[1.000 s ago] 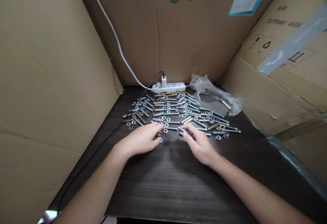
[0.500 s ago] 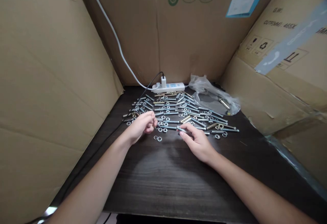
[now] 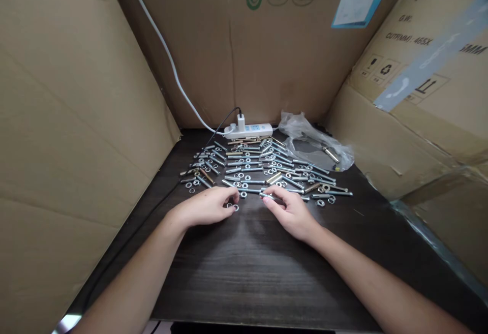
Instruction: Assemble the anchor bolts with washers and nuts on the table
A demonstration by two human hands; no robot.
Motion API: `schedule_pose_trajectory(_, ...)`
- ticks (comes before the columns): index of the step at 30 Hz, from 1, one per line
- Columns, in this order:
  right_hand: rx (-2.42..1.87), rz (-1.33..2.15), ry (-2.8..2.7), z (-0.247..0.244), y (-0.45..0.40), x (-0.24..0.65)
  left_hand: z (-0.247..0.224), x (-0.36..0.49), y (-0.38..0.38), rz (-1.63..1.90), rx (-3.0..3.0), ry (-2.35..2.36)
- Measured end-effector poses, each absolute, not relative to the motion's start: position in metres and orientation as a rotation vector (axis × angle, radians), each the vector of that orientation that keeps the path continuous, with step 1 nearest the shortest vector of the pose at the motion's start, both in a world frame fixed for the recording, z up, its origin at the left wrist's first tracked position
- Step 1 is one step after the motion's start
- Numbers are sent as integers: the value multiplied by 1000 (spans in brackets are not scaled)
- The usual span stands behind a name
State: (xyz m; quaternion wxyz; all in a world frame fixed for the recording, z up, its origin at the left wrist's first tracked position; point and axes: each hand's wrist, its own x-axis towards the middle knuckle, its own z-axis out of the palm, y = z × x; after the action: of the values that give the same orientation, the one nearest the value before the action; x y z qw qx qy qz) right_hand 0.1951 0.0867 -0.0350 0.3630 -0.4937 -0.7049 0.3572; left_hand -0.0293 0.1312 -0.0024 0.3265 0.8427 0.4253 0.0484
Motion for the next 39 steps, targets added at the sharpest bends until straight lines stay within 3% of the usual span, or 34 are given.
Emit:
schedule_pose_trajectory(14, -1217, 1032, -1846, -31, 79, 188, -11, -18, 123, 94, 2419, 1190)
schedule_pose_trajectory(25, -1233, 934, -1802, -41, 88, 192, -15, 7, 121, 629, 2350, 1134)
schedule_pose_trajectory(39, -1175, 984, -1760, -50, 90, 189, -28, 9, 123, 756, 2189, 1035)
